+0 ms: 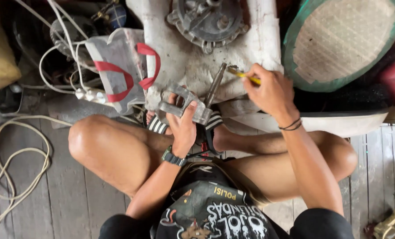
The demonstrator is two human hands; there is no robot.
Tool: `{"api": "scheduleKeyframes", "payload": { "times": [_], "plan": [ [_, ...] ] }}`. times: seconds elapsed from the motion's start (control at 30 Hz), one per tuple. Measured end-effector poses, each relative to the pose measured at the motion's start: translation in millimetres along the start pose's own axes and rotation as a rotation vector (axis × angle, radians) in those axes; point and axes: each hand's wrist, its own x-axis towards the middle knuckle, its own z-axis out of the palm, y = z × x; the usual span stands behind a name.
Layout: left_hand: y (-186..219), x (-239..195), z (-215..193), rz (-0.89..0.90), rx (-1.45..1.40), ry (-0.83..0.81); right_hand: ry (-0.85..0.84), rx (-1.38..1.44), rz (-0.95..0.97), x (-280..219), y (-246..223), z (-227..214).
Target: Scraping residue from a metal engine component using a small hand tool while sitting on the floor.
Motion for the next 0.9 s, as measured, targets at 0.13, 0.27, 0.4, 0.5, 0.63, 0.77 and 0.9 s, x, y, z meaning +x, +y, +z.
{"api": "scheduleKeyframes", "payload": {
  "times": [0.13, 0.27, 0.4, 0.5, 0.63, 0.77, 0.9],
  "plan": [
    [33.0, -4.2, 13.1, 0.204, 0.137, -0.136, 0.085, 0.089, -0.007, 5.7, 5.7, -0.3],
    [42.7, -8.6, 13.9, 0.441, 0.464, -0.402, 0.151, 0.164, -0.126, 4.5, -8.7, 0.0],
    [40.7, -9.5, 18.6, 0.739, 0.944, -0.659, 0.074, 0.075, -0.118, 7.2, 1.5, 4.1],
    [60.1, -11.8, 31.8, 0.798, 0.977, -0.673, 0.036, -0.034, -0.019, -10.5, 14.9, -0.8],
    [64.4, -11.6, 33.8, 0.875, 1.059, -0.714, 0.099, 0.104, -0.012, -8.7, 1.6, -12.7],
    [58.5, -8.3, 29.2, 0.855, 1.072, -0.750, 0.091, 0.143, -0.022, 10.9, -1.7, 5.3],
    [63.8, -11.4, 30.8, 0.756, 0.959, -0.721, -0.069, 0.022, 0.149, 0.3, 3.6, -4.9]
  ]
}}
